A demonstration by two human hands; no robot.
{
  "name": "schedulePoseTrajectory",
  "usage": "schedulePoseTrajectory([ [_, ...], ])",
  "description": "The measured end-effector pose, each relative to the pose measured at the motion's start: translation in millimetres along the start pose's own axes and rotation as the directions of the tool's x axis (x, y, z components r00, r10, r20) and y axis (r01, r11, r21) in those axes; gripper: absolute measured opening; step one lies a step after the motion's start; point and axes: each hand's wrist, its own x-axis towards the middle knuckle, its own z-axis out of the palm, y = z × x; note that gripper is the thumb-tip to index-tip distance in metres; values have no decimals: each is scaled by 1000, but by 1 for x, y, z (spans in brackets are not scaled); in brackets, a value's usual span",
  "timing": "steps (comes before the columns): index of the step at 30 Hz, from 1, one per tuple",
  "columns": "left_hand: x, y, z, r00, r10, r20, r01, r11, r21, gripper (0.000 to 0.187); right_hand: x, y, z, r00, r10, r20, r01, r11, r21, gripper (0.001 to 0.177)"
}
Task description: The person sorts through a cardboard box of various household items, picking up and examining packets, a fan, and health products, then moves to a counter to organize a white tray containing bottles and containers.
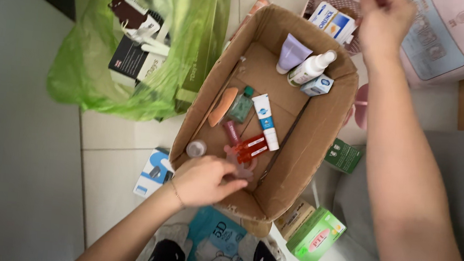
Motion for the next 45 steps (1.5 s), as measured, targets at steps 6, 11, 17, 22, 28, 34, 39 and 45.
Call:
schedulePoseTrajectory([
  [6,-2,1,7,996,49,74,-62,982,178,38,0,-55,85,960,-68,273,134,964,-231,28],
  [11,-3,0,10,990,62,130,-93,963,254,43,20,-84,173,862,62,503,255,804,-537,53],
  [17,-6,-6,8,994,64,92,-87,958,273,52,41,-85,241,684,617,388,231,321,-918,72],
  [22,-6,-22,19,986,164,-43,-150,964,220,54,56,-42,273,446,792,416,350,273,-896,57],
  [28,-3,-28,24,977,212,23,-213,969,126,46,63,-28,275,418,787,455,266,372,-889,46],
  [34,-1,-27,22,968,241,-75,-224,957,187,56,52,-67,266,679,575,458,-22,638,-769,34],
  [39,0,-20,18,976,206,-73,-193,969,155,58,46,-63,254,957,99,271,60,850,-524,42],
  [45,-6,-16,16,981,160,-106,-146,981,130,43,23,-74,183,937,-280,211,208,929,307,59],
])
